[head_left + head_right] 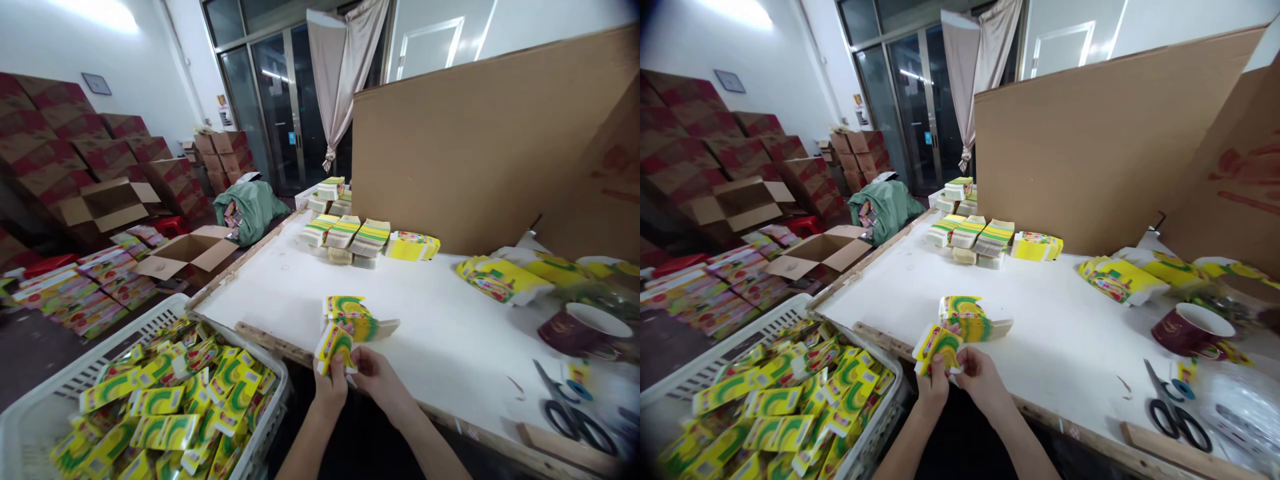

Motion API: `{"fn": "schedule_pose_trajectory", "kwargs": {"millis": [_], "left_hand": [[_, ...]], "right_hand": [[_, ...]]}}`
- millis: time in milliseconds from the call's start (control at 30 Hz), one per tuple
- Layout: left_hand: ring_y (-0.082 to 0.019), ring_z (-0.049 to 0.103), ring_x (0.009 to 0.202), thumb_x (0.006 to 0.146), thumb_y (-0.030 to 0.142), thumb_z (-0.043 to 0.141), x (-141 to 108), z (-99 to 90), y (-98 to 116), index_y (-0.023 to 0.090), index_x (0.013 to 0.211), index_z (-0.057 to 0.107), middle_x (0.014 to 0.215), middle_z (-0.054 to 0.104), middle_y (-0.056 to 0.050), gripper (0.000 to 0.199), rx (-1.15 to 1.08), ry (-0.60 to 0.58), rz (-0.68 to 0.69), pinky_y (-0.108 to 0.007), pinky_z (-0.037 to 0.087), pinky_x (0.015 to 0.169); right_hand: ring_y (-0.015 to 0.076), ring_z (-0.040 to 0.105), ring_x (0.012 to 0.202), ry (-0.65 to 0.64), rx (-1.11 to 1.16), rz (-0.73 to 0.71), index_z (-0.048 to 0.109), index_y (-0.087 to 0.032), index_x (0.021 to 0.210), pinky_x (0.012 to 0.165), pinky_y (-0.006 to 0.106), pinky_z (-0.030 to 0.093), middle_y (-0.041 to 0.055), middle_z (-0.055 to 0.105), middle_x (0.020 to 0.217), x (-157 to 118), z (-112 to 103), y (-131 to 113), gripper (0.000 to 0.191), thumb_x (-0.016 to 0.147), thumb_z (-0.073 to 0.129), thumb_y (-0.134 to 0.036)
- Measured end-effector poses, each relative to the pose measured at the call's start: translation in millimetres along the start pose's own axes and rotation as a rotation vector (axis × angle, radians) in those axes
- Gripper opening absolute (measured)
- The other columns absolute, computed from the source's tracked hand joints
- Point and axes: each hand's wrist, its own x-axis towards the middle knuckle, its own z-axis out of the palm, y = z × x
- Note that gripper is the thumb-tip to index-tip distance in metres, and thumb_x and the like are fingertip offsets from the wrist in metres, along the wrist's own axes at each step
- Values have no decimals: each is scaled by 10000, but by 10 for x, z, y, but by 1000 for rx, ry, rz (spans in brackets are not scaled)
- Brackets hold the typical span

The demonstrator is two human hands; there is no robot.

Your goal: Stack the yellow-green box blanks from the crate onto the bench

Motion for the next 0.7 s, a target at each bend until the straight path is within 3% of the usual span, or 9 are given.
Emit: {"fn": "schedule_pose_trajectory", "kwargs": {"millis": [167, 300, 433, 567, 700], "left_hand": [[-237, 603, 862, 791, 437, 483, -13, 52, 78, 153, 934, 643, 881, 663, -113, 356, -23, -20, -94, -330, 482, 767], [-208, 591, 899, 795, 393, 502, 19, 154, 188, 165, 905, 636, 873, 657, -89, 287, -312, 43, -267, -325, 447, 823], [-190, 598, 844, 730, 334, 591, 110, 226, 292, 164, 896, 616, 845, 634, -73, 239, -632, 14, -442, -329, 441, 808], [-126, 567, 691, 749, 297, 562, 178, 237, 324, 161, 808, 585, 718, 561, -18, 150, -683, 94, -375, -265, 443, 720], [-95, 529, 613, 753, 303, 568, 183, 237, 271, 164, 754, 564, 639, 519, 12, 139, -638, 151, -295, -216, 432, 656]], "right_hand": [[92, 427, 539, -14, 8, -9, 508, -164, 596, 519, 214, 336, -58, 488, 553, -43, -6, -17, 132, 534, 622, -136], [108, 455, 581, -14, -19, -38, 516, -171, 636, 593, 242, 381, -53, 503, 586, -60, 5, -37, 113, 565, 601, -148], [103, 410, 525, 98, -160, -94, 478, -175, 568, 498, 220, 336, -55, 460, 531, -49, 27, 23, 112, 552, 586, -153], [114, 427, 563, 132, -197, -150, 513, -173, 610, 528, 223, 366, -46, 476, 571, -83, 90, 66, 84, 585, 568, -115], [138, 511, 633, 31, -77, -109, 567, -163, 698, 613, 247, 422, -16, 569, 658, -112, 116, 61, 87, 620, 602, -148]]}}
